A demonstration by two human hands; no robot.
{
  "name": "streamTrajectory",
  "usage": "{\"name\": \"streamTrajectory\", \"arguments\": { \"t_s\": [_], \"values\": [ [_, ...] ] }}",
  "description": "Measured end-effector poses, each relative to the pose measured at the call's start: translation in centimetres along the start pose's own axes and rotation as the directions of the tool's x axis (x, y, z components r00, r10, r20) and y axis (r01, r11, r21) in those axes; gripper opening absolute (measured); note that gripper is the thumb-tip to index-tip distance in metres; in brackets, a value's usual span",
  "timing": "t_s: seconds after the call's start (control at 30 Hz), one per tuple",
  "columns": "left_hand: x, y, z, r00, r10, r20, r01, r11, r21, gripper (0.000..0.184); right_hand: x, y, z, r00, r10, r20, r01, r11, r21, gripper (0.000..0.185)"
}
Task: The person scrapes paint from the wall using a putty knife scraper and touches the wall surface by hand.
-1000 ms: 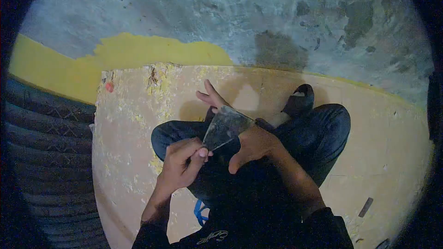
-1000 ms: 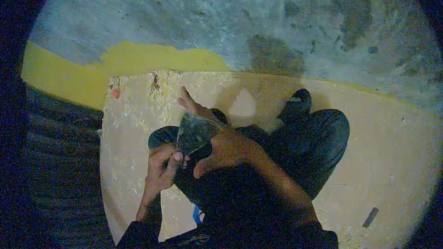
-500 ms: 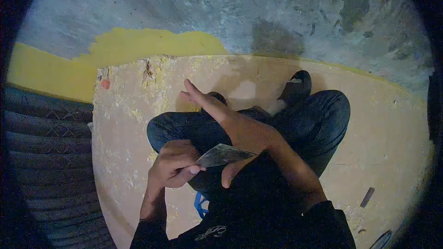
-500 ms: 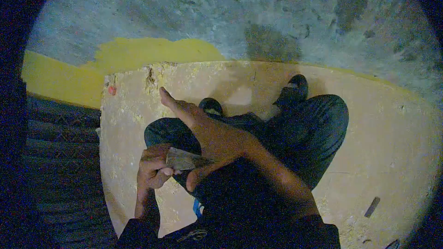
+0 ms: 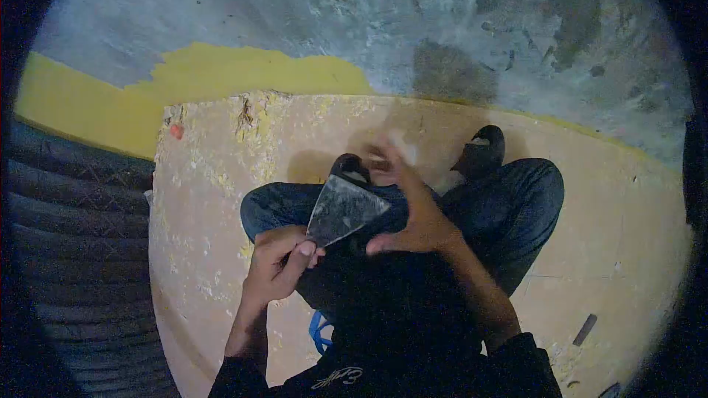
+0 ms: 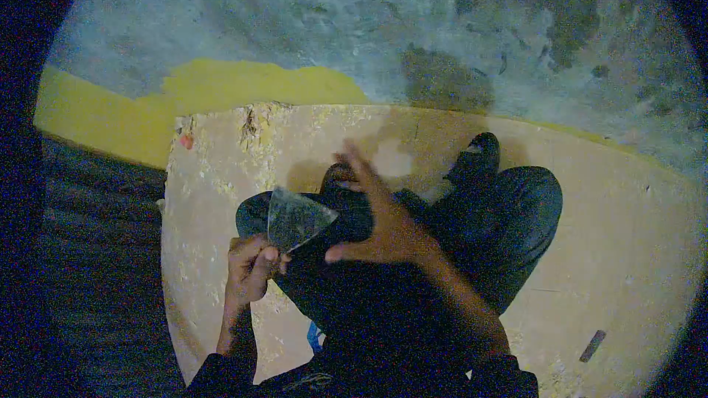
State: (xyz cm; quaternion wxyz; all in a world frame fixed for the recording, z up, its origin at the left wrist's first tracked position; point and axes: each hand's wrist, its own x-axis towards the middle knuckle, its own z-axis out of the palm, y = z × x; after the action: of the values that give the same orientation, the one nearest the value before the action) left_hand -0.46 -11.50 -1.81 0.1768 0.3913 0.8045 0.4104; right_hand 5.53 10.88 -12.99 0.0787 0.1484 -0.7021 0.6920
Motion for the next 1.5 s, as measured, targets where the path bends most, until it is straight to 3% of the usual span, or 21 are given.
{"name": "streamTrajectory", "arguments": {
  "t_s": [0.07,0.1,0.17,0.2,0.27,0.37,0.5,0.57,0.63,0.8,0.87,0.93,1.0,1.07,1.1,1.17,1.33,1.5],
  "values": [
    [-0.1,-0.1,0.2,0.999,-0.039,-0.016,0.039,0.999,0.008,0.028,-1.5,0.5,0.5,0.909,-0.155,-0.386,0.078,0.975,-0.208,0.127],
    [-0.1,-0.3,0.4,0.997,-0.072,-0.030,0.072,0.997,0.000,0.029,-2.0,0.2,0.5,0.912,-0.153,-0.380,0.078,0.976,-0.206,0.127],
    [-0.3,-0.3,0.8,0.993,-0.108,-0.041,0.108,0.994,-0.012,0.030,-2.7,-1.3,0.4,0.846,-0.457,-0.274,0.167,0.715,-0.679,0.106],
    [-0.2,-0.2,1.0,0.989,-0.137,-0.053,0.134,0.990,-0.050,0.030,-2.8,-1.9,0.6,0.846,-0.457,-0.274,0.166,0.715,-0.680,0.106],
    [-0.2,0.3,1.1,0.986,-0.157,-0.063,0.151,0.984,-0.089,0.030,-2.5,-3.0,1.0,0.880,-0.421,-0.222,0.062,0.563,-0.824,0.088],
    [-0.6,1.1,1.0,0.975,-0.216,-0.045,0.209,0.970,-0.125,0.028,-2.0,-3.6,1.2,0.887,-0.408,-0.216,0.024,0.507,-0.862,0.079],
    [-0.9,1.6,1.4,0.994,-0.101,-0.036,0.095,0.984,-0.149,0.012,-2.1,-3.2,1.7,0.886,-0.412,-0.215,0.033,0.518,-0.855,0.071],
    [-1.0,1.9,1.6,0.996,-0.081,-0.042,0.072,0.980,-0.183,0.012,-2.2,-3.1,2.0,0.883,-0.412,-0.222,0.056,0.564,-0.824,0.068],
    [-0.7,2.2,1.7,0.998,-0.019,-0.062,0.015,0.998,-0.064,0.022,-2.4,-3.4,2.6,0.896,-0.386,-0.219,0.048,0.573,-0.818,0.067],
    [-0.6,2.0,1.9,0.998,-0.058,-0.036,0.054,0.993,-0.105,0.026,-2.8,-3.6,3.5,0.910,-0.335,-0.246,0.052,0.680,-0.731,0.061],
    [-0.4,2.1,2.1,0.997,-0.068,-0.037,0.064,0.993,-0.100,0.026,-3.1,-3.4,3.8,0.938,-0.278,-0.208,0.059,0.717,-0.694,0.059],
    [-0.1,2.3,2.2,0.996,0.030,-0.083,-0.031,0.999,-0.015,0.024,-3.5,-2.6,4.0,0.944,-0.294,-0.148,0.113,0.712,-0.693,0.062],
    [-0.3,1.8,2.0,0.998,0.004,-0.067,-0.004,1.000,0.011,0.024,-4.0,-2.4,4.1,0.949,-0.305,-0.086,0.166,0.710,-0.684,0.066],
    [-0.4,1.8,2.0,0.999,-0.017,-0.051,0.019,0.999,0.041,0.024,-4.2,-2.4,4.1,0.937,-0.241,-0.252,0.150,0.931,-0.333,0.074],
    [-0.5,1.9,2.1,0.997,-0.049,-0.063,0.050,0.999,0.014,0.024,-4.3,-3.1,3.7,0.937,-0.242,-0.252,0.151,0.931,-0.333,0.074],
    [-0.6,2.1,2.3,0.994,-0.078,-0.076,0.077,0.997,-0.013,0.025,-3.9,-5.2,2.3,0.942,-0.243,-0.232,0.032,0.753,-0.657,0.084],
    [-0.3,2.7,2.2,0.999,-0.033,0.014,0.033,0.999,0.037,0.027,-1.4,-6.6,0.6,0.937,-0.279,-0.209,0.065,0.728,-0.682,0.087],
    [0.1,3.5,2.6,1.000,0.009,-0.005,-0.009,0.997,0.073,0.025,-1.1,-6.7,0.6,0.952,-0.251,-0.178,0.058,0.715,-0.697,0.085]
  ]
}}
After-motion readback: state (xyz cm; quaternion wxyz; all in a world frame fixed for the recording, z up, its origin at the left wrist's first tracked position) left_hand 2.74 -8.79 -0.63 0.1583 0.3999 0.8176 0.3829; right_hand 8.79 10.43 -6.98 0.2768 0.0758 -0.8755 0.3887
